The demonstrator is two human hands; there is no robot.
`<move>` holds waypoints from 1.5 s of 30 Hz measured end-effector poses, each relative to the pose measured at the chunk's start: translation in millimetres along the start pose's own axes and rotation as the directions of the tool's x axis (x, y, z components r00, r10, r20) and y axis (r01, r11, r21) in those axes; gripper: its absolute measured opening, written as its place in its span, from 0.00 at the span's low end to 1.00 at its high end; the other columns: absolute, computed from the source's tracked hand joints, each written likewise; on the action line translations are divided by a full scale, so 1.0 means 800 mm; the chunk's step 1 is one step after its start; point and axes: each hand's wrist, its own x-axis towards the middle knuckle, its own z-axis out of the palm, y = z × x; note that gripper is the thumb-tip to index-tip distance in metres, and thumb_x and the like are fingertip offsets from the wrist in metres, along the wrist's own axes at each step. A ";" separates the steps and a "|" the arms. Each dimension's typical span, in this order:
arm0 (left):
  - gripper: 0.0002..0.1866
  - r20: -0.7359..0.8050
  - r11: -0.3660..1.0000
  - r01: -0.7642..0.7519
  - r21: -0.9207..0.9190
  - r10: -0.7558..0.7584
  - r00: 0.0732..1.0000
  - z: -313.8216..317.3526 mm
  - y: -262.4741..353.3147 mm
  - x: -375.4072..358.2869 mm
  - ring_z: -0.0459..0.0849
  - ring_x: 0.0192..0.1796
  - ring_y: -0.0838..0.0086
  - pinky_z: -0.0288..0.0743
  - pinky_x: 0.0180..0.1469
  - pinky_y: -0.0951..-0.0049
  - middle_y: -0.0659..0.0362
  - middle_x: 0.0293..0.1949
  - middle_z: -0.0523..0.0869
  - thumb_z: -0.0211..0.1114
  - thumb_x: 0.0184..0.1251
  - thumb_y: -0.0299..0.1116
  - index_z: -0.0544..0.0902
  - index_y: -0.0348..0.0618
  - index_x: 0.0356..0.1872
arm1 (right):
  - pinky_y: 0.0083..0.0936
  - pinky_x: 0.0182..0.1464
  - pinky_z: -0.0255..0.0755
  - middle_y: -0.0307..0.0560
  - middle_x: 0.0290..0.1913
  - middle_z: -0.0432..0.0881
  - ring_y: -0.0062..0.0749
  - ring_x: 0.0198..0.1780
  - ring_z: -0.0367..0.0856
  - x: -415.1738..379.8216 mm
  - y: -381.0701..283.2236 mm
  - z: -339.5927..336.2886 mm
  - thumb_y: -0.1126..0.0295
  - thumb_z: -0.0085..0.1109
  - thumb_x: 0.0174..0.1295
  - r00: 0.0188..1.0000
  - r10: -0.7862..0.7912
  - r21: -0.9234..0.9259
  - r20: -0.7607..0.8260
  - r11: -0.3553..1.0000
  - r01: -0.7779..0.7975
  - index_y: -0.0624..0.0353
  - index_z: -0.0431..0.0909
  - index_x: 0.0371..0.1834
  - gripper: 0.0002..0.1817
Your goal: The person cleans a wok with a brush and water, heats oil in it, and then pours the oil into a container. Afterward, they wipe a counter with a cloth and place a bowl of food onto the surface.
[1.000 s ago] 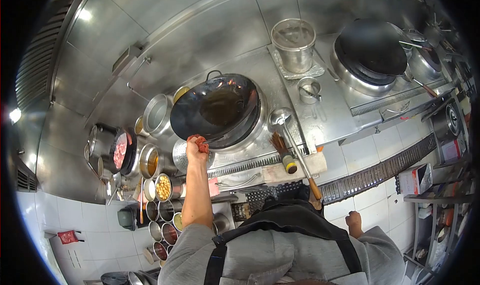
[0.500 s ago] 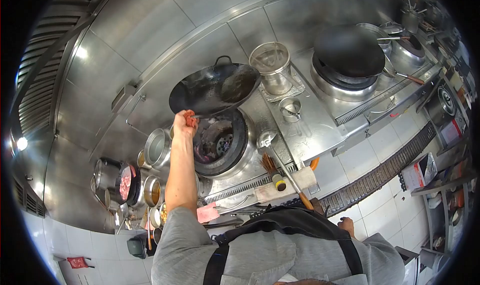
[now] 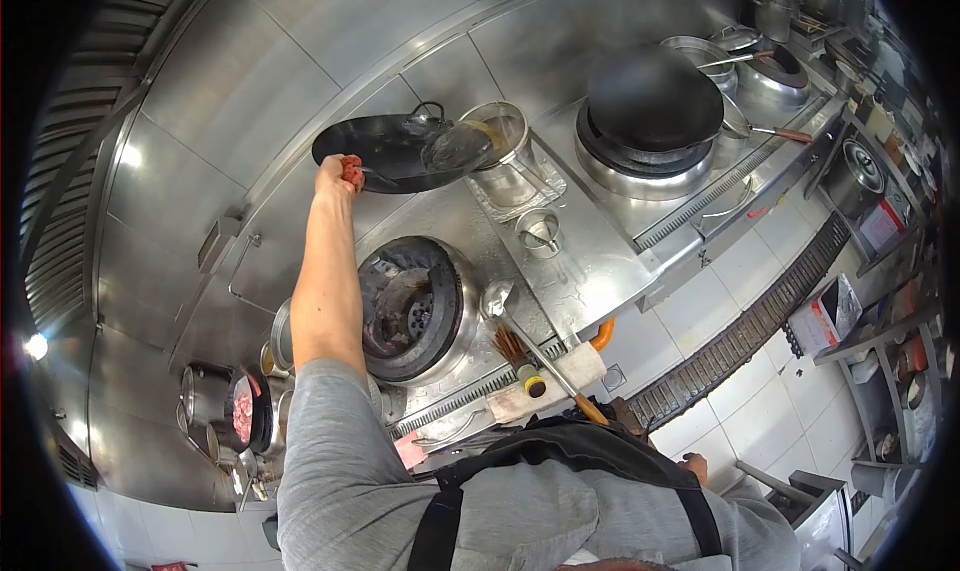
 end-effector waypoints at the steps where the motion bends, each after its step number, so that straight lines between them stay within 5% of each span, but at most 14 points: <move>1: 0.12 0.001 0.999 -0.009 0.031 0.009 1.000 0.007 0.005 0.001 0.65 0.10 0.77 0.58 0.11 0.80 0.58 0.15 0.75 0.50 0.60 0.29 0.75 0.38 0.19 | 0.34 0.53 0.74 0.64 0.40 0.82 0.51 0.45 0.82 0.000 0.005 0.003 0.72 0.57 0.43 1.000 0.022 0.028 -0.006 0.999 -0.022 0.64 0.83 0.40 0.18; 8: 0.11 -0.059 0.976 -0.096 0.193 0.109 0.992 0.069 0.041 0.014 0.66 0.11 0.77 0.60 0.14 0.75 0.57 0.14 0.75 0.52 0.52 0.24 0.76 0.37 0.13 | 0.34 0.53 0.74 0.65 0.40 0.82 0.51 0.45 0.82 -0.024 -0.002 0.003 0.72 0.56 0.44 0.994 0.108 0.066 -0.002 0.992 -0.108 0.64 0.83 0.41 0.18; 14: 0.10 -0.168 0.839 -0.301 0.454 0.412 0.896 0.130 0.044 -0.018 0.77 0.16 0.72 0.67 0.16 0.72 0.53 0.17 0.80 0.51 0.53 0.23 0.77 0.36 0.15 | 0.35 0.52 0.74 0.64 0.41 0.81 0.52 0.45 0.82 -0.042 -0.012 0.002 0.73 0.55 0.45 0.988 0.152 0.071 0.023 0.986 -0.154 0.64 0.83 0.41 0.18; 17: 0.06 -0.105 0.728 -0.353 0.588 0.501 0.859 0.127 0.043 -0.020 0.80 0.18 0.71 0.72 0.19 0.73 0.56 0.17 0.82 0.54 0.52 0.25 0.76 0.35 0.30 | 0.35 0.52 0.74 0.65 0.41 0.81 0.52 0.45 0.81 -0.045 -0.002 0.003 0.73 0.55 0.44 0.986 0.169 0.121 0.002 0.978 -0.168 0.64 0.83 0.40 0.17; 19: 0.17 -0.077 0.607 -0.384 0.696 0.595 0.800 0.123 0.046 -0.040 0.83 0.21 0.70 0.76 0.24 0.72 0.57 0.18 0.82 0.55 0.50 0.28 0.70 0.34 0.42 | 0.35 0.53 0.74 0.64 0.41 0.82 0.51 0.46 0.81 -0.040 0.003 0.005 0.73 0.55 0.44 0.987 0.159 0.068 -0.002 0.985 -0.159 0.63 0.83 0.39 0.17; 20: 0.17 -0.088 0.612 -0.380 0.693 0.595 0.799 0.119 0.045 -0.041 0.83 0.21 0.70 0.76 0.24 0.72 0.57 0.18 0.82 0.55 0.50 0.28 0.70 0.34 0.42 | 0.35 0.53 0.74 0.64 0.41 0.82 0.51 0.46 0.81 -0.036 0.004 0.002 0.73 0.55 0.44 0.988 0.152 0.061 -0.006 0.987 -0.151 0.63 0.83 0.39 0.17; 22: 0.16 -0.083 0.414 -0.393 0.821 0.768 0.635 0.102 0.043 -0.036 0.83 0.23 0.68 0.77 0.27 0.71 0.57 0.18 0.83 0.55 0.49 0.27 0.70 0.32 0.41 | 0.34 0.53 0.73 0.63 0.41 0.82 0.51 0.46 0.81 -0.029 -0.006 -0.011 0.73 0.54 0.45 0.986 0.167 0.044 -0.024 0.985 -0.166 0.62 0.83 0.40 0.17; 26: 0.18 -0.072 0.436 -0.467 0.769 0.786 0.615 0.031 0.032 0.011 0.83 0.22 0.68 0.77 0.27 0.71 0.56 0.18 0.83 0.56 0.48 0.27 0.69 0.30 0.42 | 0.35 0.53 0.73 0.63 0.41 0.82 0.51 0.46 0.81 0.006 -0.025 -0.030 0.73 0.55 0.45 0.992 0.117 0.051 -0.035 0.992 -0.116 0.62 0.83 0.41 0.18; 29: 0.11 -0.171 0.769 -0.520 0.371 0.607 0.776 -0.029 0.024 -0.016 0.80 0.17 0.69 0.68 0.16 0.74 0.50 0.18 0.80 0.57 0.44 0.22 0.74 0.28 0.31 | 0.35 0.52 0.74 0.63 0.39 0.82 0.52 0.43 0.82 0.068 -0.012 -0.019 0.73 0.54 0.46 0.997 0.042 0.131 -0.057 0.991 -0.035 0.64 0.83 0.41 0.17; 32: 0.05 -0.232 0.914 -0.373 0.158 0.402 0.886 -0.139 0.002 -0.002 0.75 0.13 0.71 0.59 0.12 0.77 0.50 0.18 0.80 0.55 0.41 0.19 0.77 0.30 0.23 | 0.35 0.49 0.75 0.62 0.37 0.83 0.51 0.41 0.82 0.066 -0.086 -0.070 0.73 0.54 0.52 0.936 -0.266 0.014 -0.231 0.961 0.277 0.65 0.82 0.42 0.15; 34: 0.06 -0.219 0.942 -0.334 0.005 0.327 0.919 -0.206 -0.036 -0.032 0.69 0.11 0.74 0.52 0.11 0.78 0.53 0.18 0.79 0.54 0.39 0.19 0.79 0.31 0.21 | 0.36 0.46 0.75 0.61 0.37 0.83 0.49 0.40 0.83 0.072 -0.151 -0.097 0.72 0.54 0.57 0.930 -0.314 0.084 -0.191 0.939 0.334 0.65 0.81 0.43 0.13; 37: 0.08 -0.256 0.973 -0.221 -0.066 0.198 0.946 -0.289 -0.113 -0.085 0.68 0.12 0.75 0.51 0.11 0.80 0.56 0.17 0.77 0.52 0.40 0.20 0.78 0.34 0.23 | 0.36 0.43 0.75 0.59 0.37 0.83 0.49 0.37 0.83 0.051 -0.260 -0.114 0.71 0.56 0.57 0.779 -0.594 0.177 -0.202 0.760 0.626 0.65 0.80 0.42 0.12; 42: 0.08 -0.403 0.952 -0.125 -0.278 0.002 0.915 -0.353 -0.233 -0.169 0.68 0.15 0.78 0.48 0.12 0.83 0.59 0.20 0.77 0.50 0.42 0.20 0.77 0.40 0.23 | 0.38 0.41 0.76 0.57 0.35 0.83 0.51 0.37 0.82 0.017 -0.378 -0.064 0.66 0.62 0.53 0.571 -0.770 0.015 0.285 0.599 0.800 0.65 0.77 0.42 0.16; 45: 0.08 -0.398 0.917 -0.022 -0.398 -0.151 0.905 -0.401 -0.302 -0.175 0.65 0.15 0.82 0.48 0.12 0.84 0.62 0.21 0.75 0.51 0.45 0.21 0.75 0.45 0.27 | 0.39 0.40 0.75 0.59 0.33 0.82 0.51 0.36 0.82 0.001 -0.399 -0.021 0.65 0.62 0.52 0.571 -0.739 -0.098 0.358 0.578 0.810 0.64 0.72 0.49 0.22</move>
